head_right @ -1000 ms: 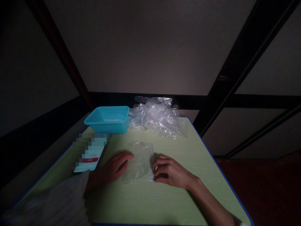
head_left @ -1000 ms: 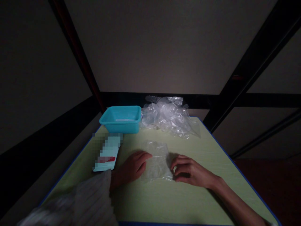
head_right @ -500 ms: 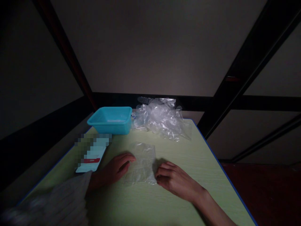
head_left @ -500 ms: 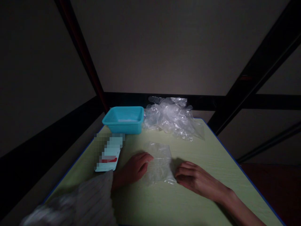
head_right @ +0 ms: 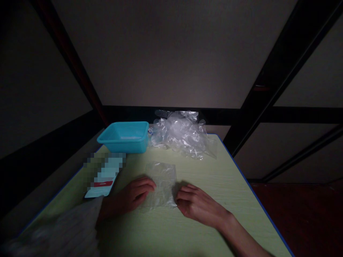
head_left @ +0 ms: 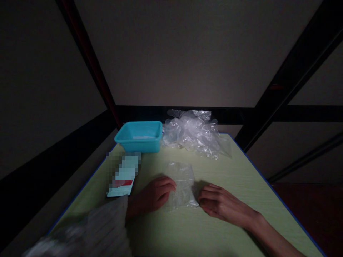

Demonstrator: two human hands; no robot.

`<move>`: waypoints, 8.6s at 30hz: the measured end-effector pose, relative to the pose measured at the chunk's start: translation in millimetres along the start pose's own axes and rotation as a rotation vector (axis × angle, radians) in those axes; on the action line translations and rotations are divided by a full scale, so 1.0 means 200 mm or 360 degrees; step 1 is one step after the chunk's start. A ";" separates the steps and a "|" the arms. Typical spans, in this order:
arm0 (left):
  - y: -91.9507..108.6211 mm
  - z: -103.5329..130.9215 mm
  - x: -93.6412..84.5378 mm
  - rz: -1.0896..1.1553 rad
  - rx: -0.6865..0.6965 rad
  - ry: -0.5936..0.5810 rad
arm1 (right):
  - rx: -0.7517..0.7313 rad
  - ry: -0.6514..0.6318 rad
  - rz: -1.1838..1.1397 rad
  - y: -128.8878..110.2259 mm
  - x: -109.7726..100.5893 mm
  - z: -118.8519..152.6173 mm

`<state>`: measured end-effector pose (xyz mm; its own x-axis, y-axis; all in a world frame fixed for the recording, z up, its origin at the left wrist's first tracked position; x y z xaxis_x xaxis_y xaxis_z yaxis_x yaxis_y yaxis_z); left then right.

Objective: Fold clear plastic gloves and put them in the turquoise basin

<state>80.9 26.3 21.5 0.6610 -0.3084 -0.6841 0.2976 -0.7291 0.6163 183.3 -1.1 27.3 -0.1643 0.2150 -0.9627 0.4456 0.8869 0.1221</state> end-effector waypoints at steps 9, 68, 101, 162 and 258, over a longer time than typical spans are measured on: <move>0.05 0.01 0.02 -0.0174 0.0066 -0.0022 | 0.0114 -0.0015 -0.0358 0.05 0.02 0.00; 0.10 0.00 0.09 -0.0263 0.0137 0.0114 | 0.0295 0.0100 -0.0644 0.14 -0.01 0.02; -0.20 0.09 -0.11 0.0143 -0.0609 0.0339 | 0.0038 -0.0060 -0.0140 0.09 0.07 0.03; -0.38 0.10 -0.06 0.0944 -0.0933 0.0722 | 0.1374 0.0277 -0.1195 0.45 0.23 0.13; -0.27 0.06 -0.13 0.0488 -0.0629 0.0402 | 0.0606 -0.0260 -0.0157 0.23 0.18 0.05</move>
<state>39.2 65.8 1.3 0.8880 -0.2788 -0.3658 0.2693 -0.3296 0.9049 207.2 43.9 -3.9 -0.0945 0.0420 -0.9946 0.7330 0.6790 -0.0410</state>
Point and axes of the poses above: each hand's wrist, its own z-axis away from the middle knuckle, its own x-axis out of the palm, y = z × x, the point moved 10 cm from there along -z, towards the middle knuckle, and after that the axes turned 13 degrees about z, right-handed, at the moved point
